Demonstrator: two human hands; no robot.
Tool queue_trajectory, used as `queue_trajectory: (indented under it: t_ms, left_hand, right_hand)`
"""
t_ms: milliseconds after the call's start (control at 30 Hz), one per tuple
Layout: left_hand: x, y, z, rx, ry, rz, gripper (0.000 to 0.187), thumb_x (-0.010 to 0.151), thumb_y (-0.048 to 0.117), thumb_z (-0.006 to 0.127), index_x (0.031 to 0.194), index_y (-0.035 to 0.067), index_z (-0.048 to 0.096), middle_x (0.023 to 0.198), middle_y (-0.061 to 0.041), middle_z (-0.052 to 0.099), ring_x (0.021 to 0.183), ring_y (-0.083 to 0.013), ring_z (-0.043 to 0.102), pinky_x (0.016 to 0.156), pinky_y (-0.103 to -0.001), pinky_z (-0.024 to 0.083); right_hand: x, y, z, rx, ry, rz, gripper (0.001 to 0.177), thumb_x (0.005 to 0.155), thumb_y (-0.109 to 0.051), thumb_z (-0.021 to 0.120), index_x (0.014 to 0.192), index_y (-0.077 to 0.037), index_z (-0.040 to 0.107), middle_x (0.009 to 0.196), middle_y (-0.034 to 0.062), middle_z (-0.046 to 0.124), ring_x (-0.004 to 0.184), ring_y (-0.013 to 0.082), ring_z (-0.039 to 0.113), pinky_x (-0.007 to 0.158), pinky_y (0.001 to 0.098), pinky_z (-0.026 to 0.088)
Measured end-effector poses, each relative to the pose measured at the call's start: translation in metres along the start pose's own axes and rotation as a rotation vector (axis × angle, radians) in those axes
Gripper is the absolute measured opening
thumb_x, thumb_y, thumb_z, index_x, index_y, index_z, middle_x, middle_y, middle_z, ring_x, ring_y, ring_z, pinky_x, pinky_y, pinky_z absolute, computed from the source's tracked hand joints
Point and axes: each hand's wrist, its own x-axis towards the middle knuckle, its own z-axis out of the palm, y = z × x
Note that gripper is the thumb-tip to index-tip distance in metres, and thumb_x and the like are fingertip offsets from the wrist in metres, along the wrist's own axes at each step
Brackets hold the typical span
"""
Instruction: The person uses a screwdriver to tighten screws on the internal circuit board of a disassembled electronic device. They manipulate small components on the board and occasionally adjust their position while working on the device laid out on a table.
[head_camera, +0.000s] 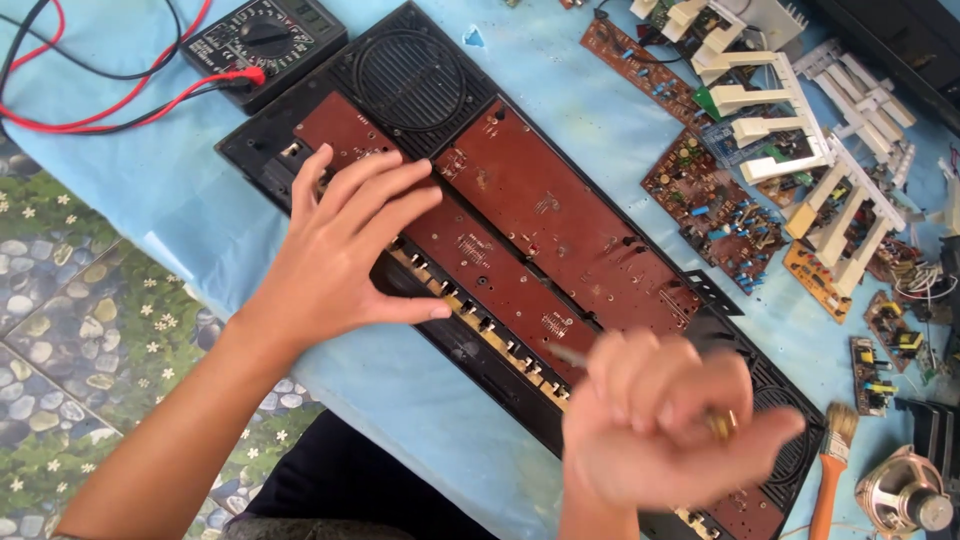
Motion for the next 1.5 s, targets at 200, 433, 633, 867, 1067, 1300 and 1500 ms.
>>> queue_trajectory:
  t_ms: [200,433,633,867,1067,1300,1500]
  left_hand:
    - [-0.005,-0.005,0.003,0.069,-0.076,-0.083,0.103,0.08,0.083,0.069,0.145,0.003,0.058,0.153,-0.012,0.056,0.144,-0.0325,0.049,0.121,-0.06,0.02]
    - [-0.005,-0.01,0.007,0.074,-0.059,-0.069,0.107,0.076,0.087,0.071,0.141,0.004,0.059,0.151,-0.011,0.056,0.141,-0.0313,0.051,0.12,-0.059,0.021]
    - [-0.007,-0.012,0.008,0.069,-0.054,-0.072,0.107,0.075,0.088,0.071,0.14,0.003,0.06,0.15,-0.012,0.056,0.14,-0.0325,0.052,0.119,-0.061,0.021]
    - [-0.008,-0.012,0.01,0.074,-0.045,-0.067,0.107,0.075,0.089,0.07,0.139,0.004,0.061,0.149,-0.013,0.057,0.139,-0.0333,0.052,0.119,-0.063,0.021]
    - [-0.008,-0.012,0.01,0.063,-0.05,-0.066,0.109,0.074,0.09,0.069,0.139,0.003,0.061,0.15,-0.014,0.056,0.14,-0.0336,0.052,0.119,-0.064,0.021]
    - [-0.007,-0.013,0.01,0.088,-0.051,-0.069,0.107,0.074,0.09,0.07,0.137,0.004,0.062,0.15,-0.013,0.056,0.139,-0.0331,0.052,0.118,-0.064,0.022]
    - [-0.008,-0.012,0.01,0.072,-0.064,-0.078,0.107,0.075,0.089,0.068,0.138,0.004,0.061,0.151,-0.013,0.055,0.14,-0.0328,0.051,0.119,-0.065,0.02]
  right_hand:
    - [0.031,0.059,0.046,0.119,-0.029,0.194,0.047,0.098,-0.055,0.041,0.069,-0.017,0.043,0.055,-0.0038,0.031,0.046,0.0091,0.026,0.046,0.027,0.02]
    - [0.034,0.073,0.058,-0.036,-0.013,0.171,0.051,0.099,-0.055,0.039,0.07,-0.013,0.041,0.056,-0.0013,0.031,0.046,0.011,0.03,0.045,0.0263,0.023]
    - [0.032,0.07,0.062,-0.087,-0.027,0.158,0.051,0.099,-0.056,0.04,0.071,-0.014,0.041,0.057,-0.0011,0.03,0.047,0.011,0.03,0.046,0.0264,0.024]
    - [0.029,0.075,0.063,-0.177,0.043,0.073,0.048,0.103,-0.052,0.039,0.073,-0.013,0.044,0.059,-0.0004,0.034,0.05,0.0118,0.033,0.048,0.0273,0.031]
    - [0.03,0.076,0.063,-0.204,0.036,0.087,0.045,0.103,-0.049,0.046,0.077,-0.012,0.049,0.065,0.0013,0.042,0.054,0.0145,0.041,0.052,0.0295,0.039]
    - [0.032,0.074,0.062,-0.247,0.053,0.104,0.047,0.103,-0.049,0.043,0.076,-0.011,0.049,0.063,0.0027,0.044,0.053,0.015,0.043,0.051,0.0292,0.041]
    - [0.031,0.074,0.061,-0.234,0.026,0.103,0.046,0.103,-0.049,0.045,0.076,-0.012,0.05,0.062,0.0021,0.043,0.052,0.0146,0.044,0.05,0.0287,0.04]
